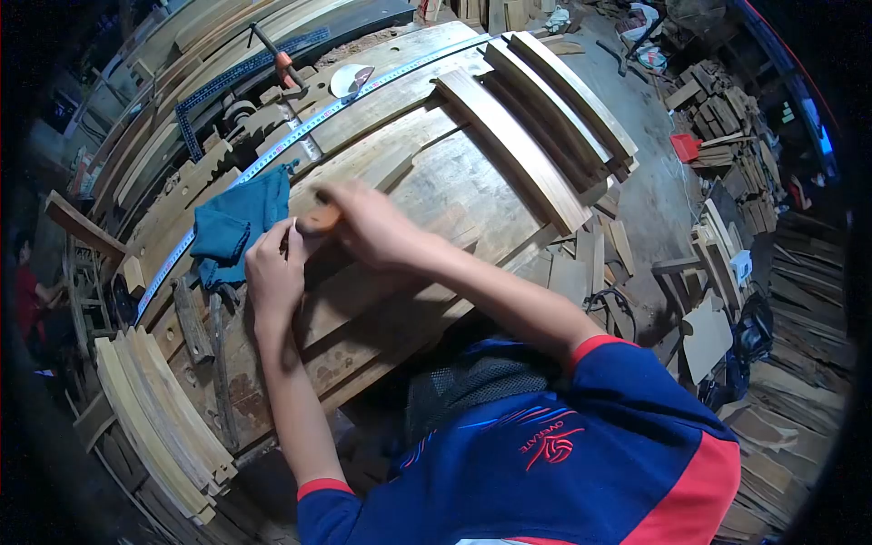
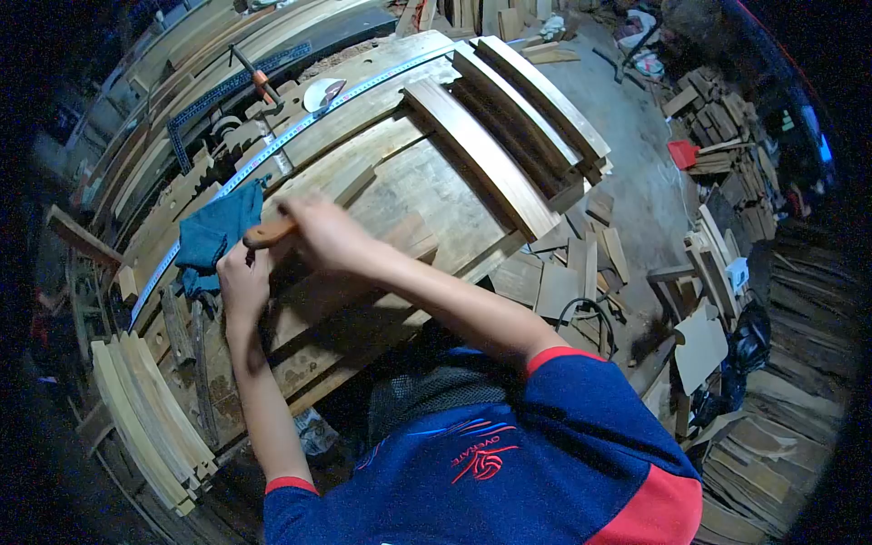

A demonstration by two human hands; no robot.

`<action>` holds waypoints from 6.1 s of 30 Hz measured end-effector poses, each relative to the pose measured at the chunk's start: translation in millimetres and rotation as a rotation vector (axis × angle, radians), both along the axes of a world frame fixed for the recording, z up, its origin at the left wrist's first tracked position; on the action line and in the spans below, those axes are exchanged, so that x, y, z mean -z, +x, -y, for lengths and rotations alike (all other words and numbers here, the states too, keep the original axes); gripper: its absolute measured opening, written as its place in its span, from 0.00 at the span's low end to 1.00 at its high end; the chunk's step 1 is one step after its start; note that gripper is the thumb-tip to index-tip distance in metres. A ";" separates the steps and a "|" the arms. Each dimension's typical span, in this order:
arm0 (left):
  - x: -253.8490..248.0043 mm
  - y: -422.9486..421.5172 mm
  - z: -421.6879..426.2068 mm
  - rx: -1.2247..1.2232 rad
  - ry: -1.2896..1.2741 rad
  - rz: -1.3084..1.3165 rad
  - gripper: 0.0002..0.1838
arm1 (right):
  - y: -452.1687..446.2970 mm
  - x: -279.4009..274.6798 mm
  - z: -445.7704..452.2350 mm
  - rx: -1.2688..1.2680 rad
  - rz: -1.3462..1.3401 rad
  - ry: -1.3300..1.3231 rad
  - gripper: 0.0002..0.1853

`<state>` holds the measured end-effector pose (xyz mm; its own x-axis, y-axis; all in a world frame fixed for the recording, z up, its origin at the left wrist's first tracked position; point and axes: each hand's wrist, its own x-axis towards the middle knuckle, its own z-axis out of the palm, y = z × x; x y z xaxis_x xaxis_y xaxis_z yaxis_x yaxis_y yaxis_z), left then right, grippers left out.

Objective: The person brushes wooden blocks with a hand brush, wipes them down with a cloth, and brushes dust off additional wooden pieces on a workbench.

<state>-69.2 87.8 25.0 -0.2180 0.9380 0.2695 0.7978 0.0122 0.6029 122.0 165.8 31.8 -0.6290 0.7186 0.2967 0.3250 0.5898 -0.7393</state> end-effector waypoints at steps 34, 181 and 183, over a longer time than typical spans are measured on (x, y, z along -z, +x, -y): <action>3.4 -45.5 -0.4 -0.387 0.352 -0.115 0.12 | 65.1 1.2 -104.2 0.606 0.580 0.376 0.30; -7.2 5.9 20.5 -0.053 -0.023 0.122 0.40 | 62.6 11.8 -3.3 -0.062 0.175 0.226 0.29; -3.2 7.0 19.0 -0.068 0.000 0.098 0.45 | 70.2 9.0 -4.3 0.024 0.187 0.225 0.30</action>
